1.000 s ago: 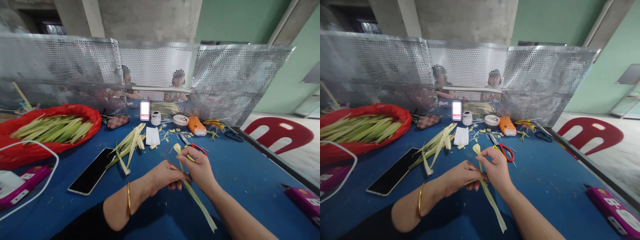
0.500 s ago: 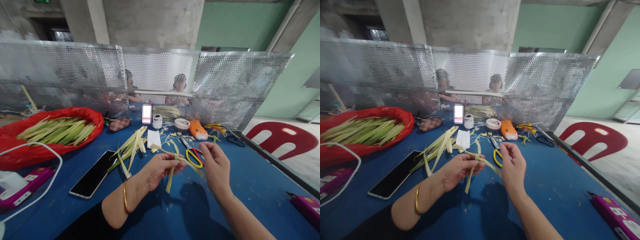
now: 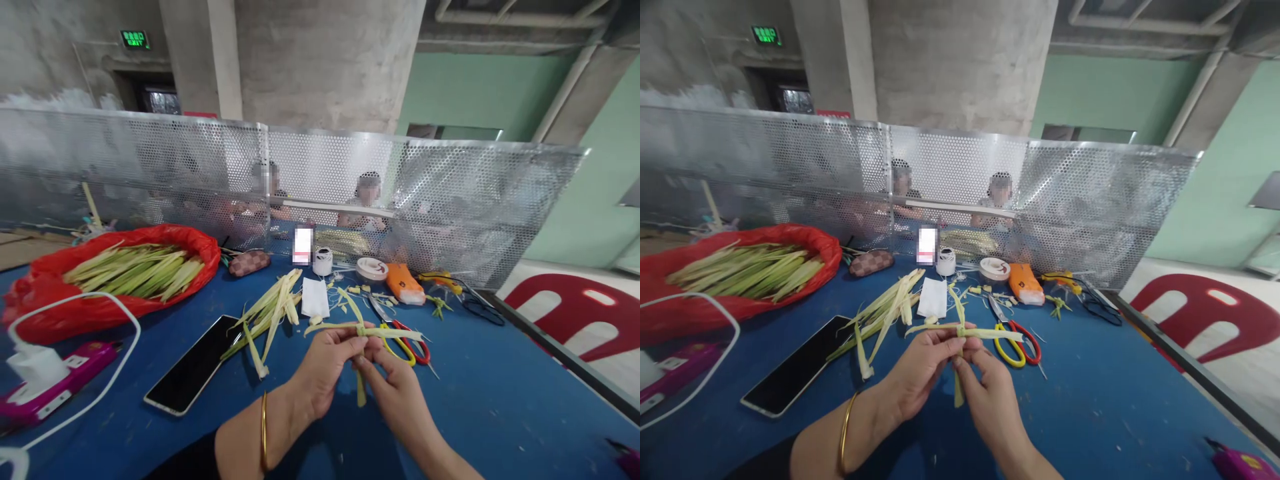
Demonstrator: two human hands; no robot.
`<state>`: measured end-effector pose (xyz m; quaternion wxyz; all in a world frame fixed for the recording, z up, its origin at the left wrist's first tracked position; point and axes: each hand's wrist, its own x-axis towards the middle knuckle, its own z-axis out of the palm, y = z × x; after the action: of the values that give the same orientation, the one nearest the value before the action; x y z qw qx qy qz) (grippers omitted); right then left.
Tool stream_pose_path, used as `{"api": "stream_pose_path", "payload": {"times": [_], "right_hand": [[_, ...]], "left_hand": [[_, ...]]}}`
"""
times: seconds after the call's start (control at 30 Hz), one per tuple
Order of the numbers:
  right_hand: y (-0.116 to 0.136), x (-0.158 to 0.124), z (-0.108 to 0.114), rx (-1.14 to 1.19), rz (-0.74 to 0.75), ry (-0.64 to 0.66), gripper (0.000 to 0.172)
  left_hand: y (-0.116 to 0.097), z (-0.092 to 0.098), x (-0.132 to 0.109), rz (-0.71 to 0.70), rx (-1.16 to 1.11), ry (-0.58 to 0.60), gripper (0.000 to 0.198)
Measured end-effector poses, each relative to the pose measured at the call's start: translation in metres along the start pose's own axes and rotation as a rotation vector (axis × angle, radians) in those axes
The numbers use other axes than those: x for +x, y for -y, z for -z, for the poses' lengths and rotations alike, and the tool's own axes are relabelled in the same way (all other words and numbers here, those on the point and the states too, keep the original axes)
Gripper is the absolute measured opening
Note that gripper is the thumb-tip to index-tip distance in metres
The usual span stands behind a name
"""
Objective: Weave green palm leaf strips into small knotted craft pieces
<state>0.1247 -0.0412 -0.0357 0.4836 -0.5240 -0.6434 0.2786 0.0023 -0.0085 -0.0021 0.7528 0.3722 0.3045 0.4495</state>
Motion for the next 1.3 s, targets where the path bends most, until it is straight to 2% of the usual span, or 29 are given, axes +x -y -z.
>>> {"api": "stream_pose_path", "payload": {"times": [0.2,0.43,0.57,0.67,0.77,0.83,0.87,0.97,1.03,1.1,1.3], "right_hand": [[0.001,-0.002,0.003,0.031,0.044,0.056,0.033],[0.006,-0.001,0.005,0.019,0.071,0.108,0.033],[0.008,-0.002,0.005,-0.106,0.125,0.093,0.033],[0.01,-0.004,0.013,-0.316,0.27,-0.074,0.03],[0.012,-0.004,0.025,-0.52,0.454,-0.376,0.019],[0.012,0.0,0.031,-0.642,0.503,-0.444,0.011],[0.011,0.002,0.032,-0.672,0.499,-0.408,0.014],[0.007,0.008,0.031,-0.59,0.402,-0.174,0.013],[0.006,0.008,0.029,-0.523,0.355,-0.089,0.022],[0.007,0.007,0.027,-0.529,0.376,-0.08,0.026],[0.012,0.005,0.03,-0.58,0.421,-0.109,0.027]], "left_hand": [[-0.003,0.002,0.002,-0.013,-0.016,-0.012,0.033],[-0.004,0.002,0.0,-0.006,-0.02,-0.026,0.036],[-0.006,0.002,0.001,0.008,-0.002,-0.024,0.037],[-0.008,0.003,0.001,0.01,0.028,-0.008,0.033],[-0.007,0.004,0.001,0.007,0.1,0.0,0.028],[-0.006,0.005,0.001,0.003,0.157,0.011,0.025],[-0.005,0.006,0.001,-0.003,0.178,0.015,0.024],[-0.004,0.005,0.001,-0.027,0.213,0.007,0.02],[-0.005,0.004,0.001,-0.028,0.244,-0.014,0.018],[-0.007,0.002,0.001,-0.014,0.263,-0.031,0.017],[-0.011,0.003,0.004,0.027,0.257,-0.077,0.02]]}}
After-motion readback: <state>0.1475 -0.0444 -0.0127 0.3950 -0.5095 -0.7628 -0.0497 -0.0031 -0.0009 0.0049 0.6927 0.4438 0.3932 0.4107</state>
